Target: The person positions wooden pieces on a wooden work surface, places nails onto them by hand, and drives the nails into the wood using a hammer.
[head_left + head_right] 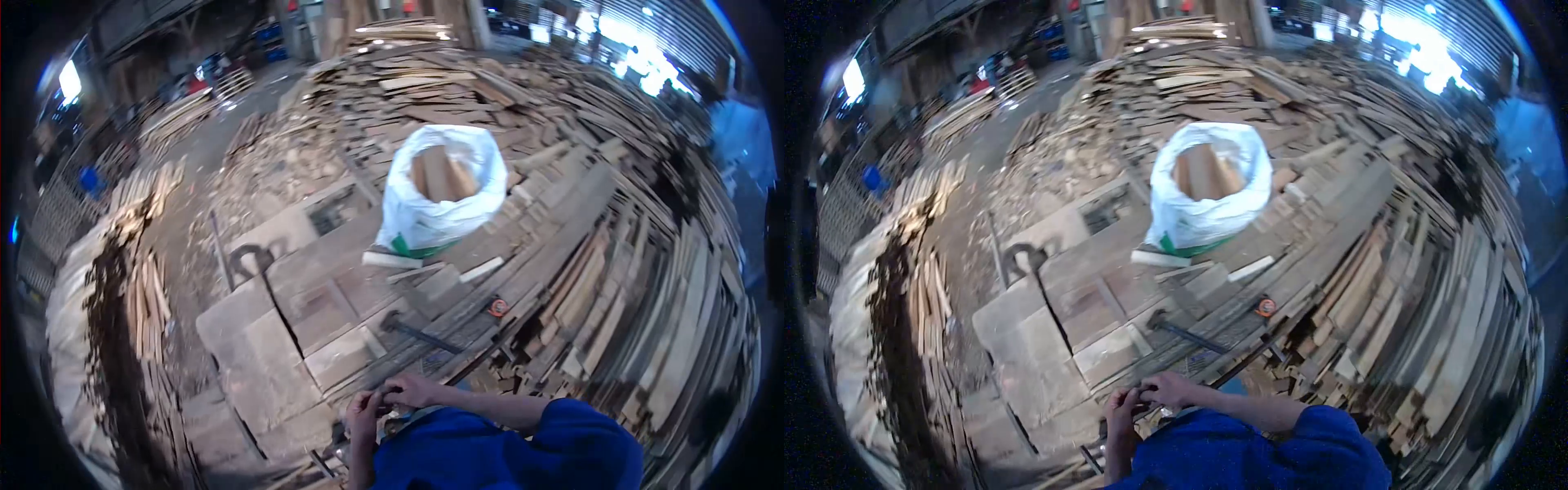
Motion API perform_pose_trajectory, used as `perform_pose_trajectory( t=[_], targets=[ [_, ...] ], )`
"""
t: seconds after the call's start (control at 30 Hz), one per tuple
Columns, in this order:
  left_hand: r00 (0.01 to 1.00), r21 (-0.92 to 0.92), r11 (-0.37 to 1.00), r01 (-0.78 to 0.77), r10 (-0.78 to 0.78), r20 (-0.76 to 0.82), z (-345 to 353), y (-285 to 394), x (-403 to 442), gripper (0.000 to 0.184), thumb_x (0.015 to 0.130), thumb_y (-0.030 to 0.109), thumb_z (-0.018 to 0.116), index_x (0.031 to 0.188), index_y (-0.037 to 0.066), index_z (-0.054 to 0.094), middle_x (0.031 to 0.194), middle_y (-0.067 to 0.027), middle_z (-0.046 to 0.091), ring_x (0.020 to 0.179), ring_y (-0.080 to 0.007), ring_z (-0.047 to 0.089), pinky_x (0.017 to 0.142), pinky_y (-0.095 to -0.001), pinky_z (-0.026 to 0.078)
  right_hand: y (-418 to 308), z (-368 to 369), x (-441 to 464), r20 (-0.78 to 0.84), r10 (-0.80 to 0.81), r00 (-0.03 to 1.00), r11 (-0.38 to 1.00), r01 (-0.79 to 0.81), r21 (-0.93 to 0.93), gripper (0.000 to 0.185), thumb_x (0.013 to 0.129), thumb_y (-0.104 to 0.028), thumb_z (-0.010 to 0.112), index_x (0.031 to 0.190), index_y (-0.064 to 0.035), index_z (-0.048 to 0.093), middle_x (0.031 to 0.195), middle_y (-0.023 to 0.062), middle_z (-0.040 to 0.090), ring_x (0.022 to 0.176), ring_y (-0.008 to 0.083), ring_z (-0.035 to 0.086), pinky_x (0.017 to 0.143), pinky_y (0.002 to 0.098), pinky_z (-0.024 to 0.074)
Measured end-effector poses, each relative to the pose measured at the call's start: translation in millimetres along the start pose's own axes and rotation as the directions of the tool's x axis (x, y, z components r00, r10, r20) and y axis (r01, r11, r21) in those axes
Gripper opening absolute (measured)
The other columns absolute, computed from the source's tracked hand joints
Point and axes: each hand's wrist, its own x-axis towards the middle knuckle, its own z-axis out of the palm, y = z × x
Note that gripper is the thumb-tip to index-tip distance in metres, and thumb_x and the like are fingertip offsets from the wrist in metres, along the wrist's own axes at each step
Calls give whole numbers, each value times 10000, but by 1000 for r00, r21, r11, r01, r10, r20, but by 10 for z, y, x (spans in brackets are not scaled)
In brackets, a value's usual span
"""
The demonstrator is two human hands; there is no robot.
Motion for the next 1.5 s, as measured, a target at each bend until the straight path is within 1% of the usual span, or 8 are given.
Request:
perform_pose_trajectory(
  t=[0.43, 0.9, 1.03, 1.1, 1.13, 1.2, 1.43, 1.5],
  targets=[
    [971, 319, 943, -90, 12, 239, 218, -45, 311, 164, 954, 160, 650, 986, 4, 612, 857, -92, 678, 748, -160, 668, 698, -300, 567, 498, -68, -301, -61, 40, 997, 782, 6, 623, 236, 948, -309, 671, 951, -73, 670, 775, -20, 617, 657, 65, 552, 579, 236, 440],
    [936, -56, 998, 7, 13, 351, 115, 339, 54, 94, 937, 98, 623, 948, 6, 636, 820, -88, 674, 724, -201, 665, 696, -342, 556, 370, 67, -236, 231, -159, 960, 414, -148, 898, 172, 954, -255, 663, 935, -84, 652, 793, -33, 613, 688, 54, 563, 608, 222, 457],
    [977, 317, 945, -75, 6, 211, 190, 388, 111, 97, 923, 100, 641, 901, 5, 634, 770, -76, 666, 696, -195, 658, 673, -345, 543, 438, 128, -48, 11, 30, 999, 764, -30, 645, 169, 946, -222, 634, 914, -56, 627, 770, 24, 614, 702, 166, 620, 624, 306, 489],
    [989, 472, 876, -97, 32, 143, 216, 339, 128, 106, 919, 102, 648, 882, 4, 633, 752, -70, 663, 685, -191, 655, 662, -342, 538, 539, 313, 30, -346, -159, 925, 987, 155, -41, 199, 938, -247, 625, 960, -49, 631, 828, 83, 622, 780, 264, 634, 677, 374, 508],
    [979, 641, 740, -206, 152, 139, 231, 280, 117, 118, 921, 107, 654, 874, 2, 629, 748, -70, 666, 687, -185, 661, 656, -335, 541, 599, 394, 59, -437, -328, 837, 902, 139, -409, 220, 934, -259, 620, 984, -45, 634, 857, 113, 626, 819, 313, 641, 703, 408, 517],
    [907, 879, 339, -336, 369, 204, 233, 181, 124, 146, 925, 118, 665, 857, -3, 622, 739, -70, 672, 690, -173, 672, 644, -319, 547, 552, 450, 45, -448, -308, 839, 916, 134, -379, 227, 931, -261, 614, 982, -40, 628, 872, 132, 622, 843, 343, 629, 723, 432, 513],
    [993, 496, 862, -100, 55, 103, -133, 41, 278, 141, 921, 120, 676, 886, -11, 636, 741, -65, 676, 664, -157, 663, 626, -296, 536, 420, 165, -47, -313, -424, 850, 897, 346, -276, 229, 923, -258, 616, 978, -36, 613, 868, 146, 620, 863, 349, 643, 737, 447, 508],
    [989, 426, 901, -78, 15, 148, -163, 124, 256, 136, 921, 117, 674, 889, -11, 639, 740, -64, 675, 657, -156, 658, 624, -294, 533, 308, 44, -67, -22, -168, 986, 904, 163, 395, 251, 910, -287, 623, 949, -39, 613, 873, 145, 633, 804, 334, 648, 723, 442, 519]
  ],
)
